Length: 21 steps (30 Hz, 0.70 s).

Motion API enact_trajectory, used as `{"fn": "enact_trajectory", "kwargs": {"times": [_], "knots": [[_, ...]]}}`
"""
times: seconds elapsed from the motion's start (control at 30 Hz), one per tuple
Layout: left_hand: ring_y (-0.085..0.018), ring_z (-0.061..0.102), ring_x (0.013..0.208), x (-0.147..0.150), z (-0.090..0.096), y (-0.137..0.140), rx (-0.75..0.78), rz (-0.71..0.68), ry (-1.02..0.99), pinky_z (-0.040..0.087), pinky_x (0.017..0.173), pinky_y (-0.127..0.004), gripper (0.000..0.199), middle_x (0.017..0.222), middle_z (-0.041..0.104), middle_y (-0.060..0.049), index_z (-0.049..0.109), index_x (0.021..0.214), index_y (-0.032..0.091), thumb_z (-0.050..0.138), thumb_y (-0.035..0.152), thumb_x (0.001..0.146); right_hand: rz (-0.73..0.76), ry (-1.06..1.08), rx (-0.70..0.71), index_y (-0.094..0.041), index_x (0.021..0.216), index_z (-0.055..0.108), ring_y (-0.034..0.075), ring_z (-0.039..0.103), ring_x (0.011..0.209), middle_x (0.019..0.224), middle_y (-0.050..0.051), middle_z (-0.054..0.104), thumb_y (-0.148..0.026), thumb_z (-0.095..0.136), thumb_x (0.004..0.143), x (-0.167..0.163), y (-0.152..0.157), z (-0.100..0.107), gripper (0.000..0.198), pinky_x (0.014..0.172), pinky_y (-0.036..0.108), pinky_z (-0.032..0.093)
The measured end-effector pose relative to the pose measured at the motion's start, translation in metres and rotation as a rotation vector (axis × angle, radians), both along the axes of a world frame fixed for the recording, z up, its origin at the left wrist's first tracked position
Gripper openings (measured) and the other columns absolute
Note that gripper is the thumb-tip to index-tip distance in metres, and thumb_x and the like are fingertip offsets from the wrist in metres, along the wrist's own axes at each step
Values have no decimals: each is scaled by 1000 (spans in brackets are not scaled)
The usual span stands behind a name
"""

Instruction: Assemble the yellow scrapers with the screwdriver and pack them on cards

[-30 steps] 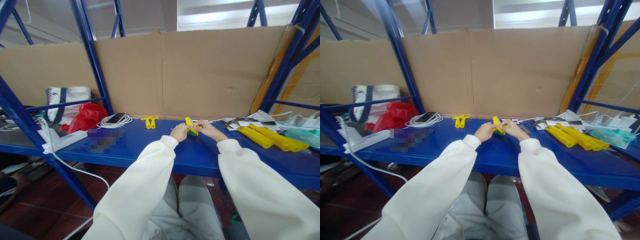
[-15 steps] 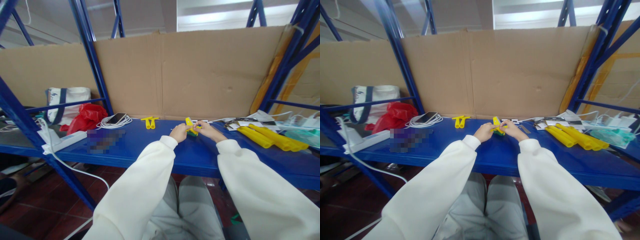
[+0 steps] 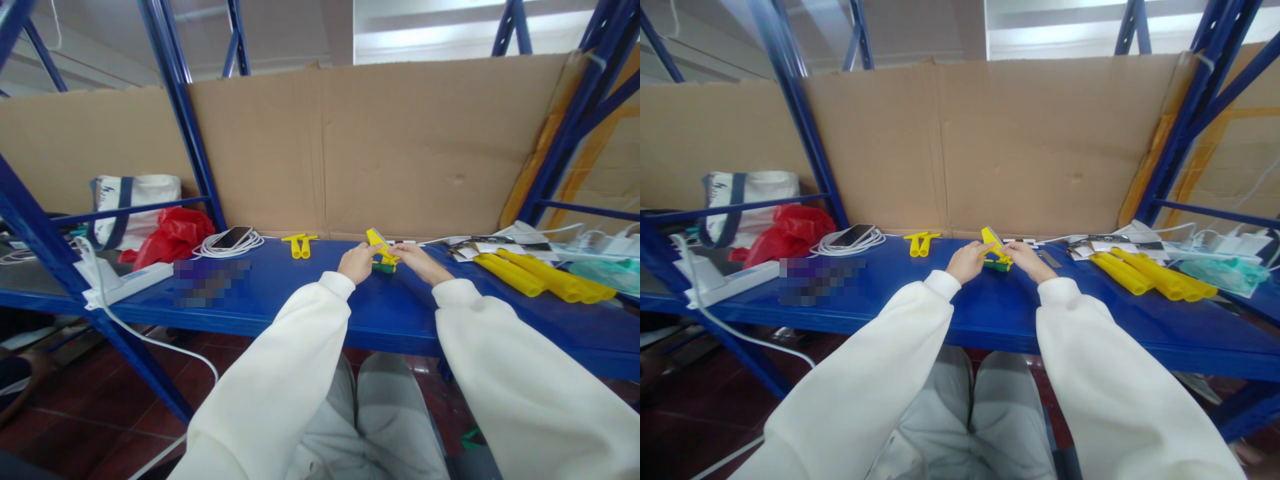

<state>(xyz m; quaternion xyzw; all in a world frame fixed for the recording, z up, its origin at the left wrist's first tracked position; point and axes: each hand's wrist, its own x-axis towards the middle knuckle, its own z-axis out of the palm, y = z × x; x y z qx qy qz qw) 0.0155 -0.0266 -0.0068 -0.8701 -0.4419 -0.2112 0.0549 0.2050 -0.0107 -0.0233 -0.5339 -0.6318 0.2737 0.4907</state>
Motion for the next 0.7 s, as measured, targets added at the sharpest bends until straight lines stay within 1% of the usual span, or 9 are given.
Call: {"fn": "enact_trajectory", "kwargs": {"times": [0.13,0.2,0.33,0.4,0.47,0.53,0.57,0.63,0.7], "knots": [[-24,68,105,0,-3,-2,-16,-4,134,54,89,-34,70,127,57,-11,31,155,33,44,8,92,-58,40,14,-18,68,67,17,63,73,75,5,71,-28,61,77,1,2,0,14,68,26,50],[-25,69,103,0,-4,-1,-18,-27,167,54,89,-35,76,126,56,-11,24,157,37,44,6,90,-63,51,15,-18,71,69,18,65,76,78,6,73,-29,62,77,2,3,-1,14,68,27,51],[-25,69,103,0,-3,-1,-28,-35,161,54,91,-35,75,123,57,-10,29,155,38,43,5,90,-36,41,19,-17,80,72,20,68,85,88,8,75,-34,61,81,5,7,-2,20,72,28,53],[-25,69,104,-1,-3,-1,-34,-41,133,54,93,-36,73,126,57,-10,32,154,38,43,5,90,-84,-1,15,-16,87,73,22,69,91,97,11,75,-38,54,87,12,10,-2,28,76,30,54],[-25,68,107,-1,-2,0,-40,-53,72,54,95,-37,73,134,55,-10,33,154,38,42,4,89,-226,-120,6,-14,95,73,24,68,99,107,15,74,-35,46,92,22,12,-3,34,83,33,54],[-25,65,114,-1,-2,3,-43,-60,-43,53,99,-37,73,144,48,-9,36,153,37,43,4,89,-417,-336,-18,-12,103,73,26,66,109,115,18,72,-26,48,91,35,14,-4,31,93,36,51],[-24,62,119,-1,-2,5,-45,-61,-120,52,101,-36,72,150,44,-9,37,153,36,43,3,89,-495,-429,-29,-12,110,72,28,64,114,119,19,70,-22,49,89,42,13,-4,32,96,37,49],[-24,56,128,-1,-1,8,-74,-60,-294,51,103,-34,72,157,36,-8,38,153,33,45,3,88,-589,-559,-120,-15,121,69,31,61,121,126,19,67,-17,51,86,52,12,-6,40,99,43,47],[-24,57,127,-1,-1,11,-181,-62,-453,56,96,-34,75,161,31,-7,33,155,33,45,3,87,-618,-628,-233,-16,127,67,35,59,125,131,19,65,-14,51,84,57,9,-8,46,101,48,47]]}}
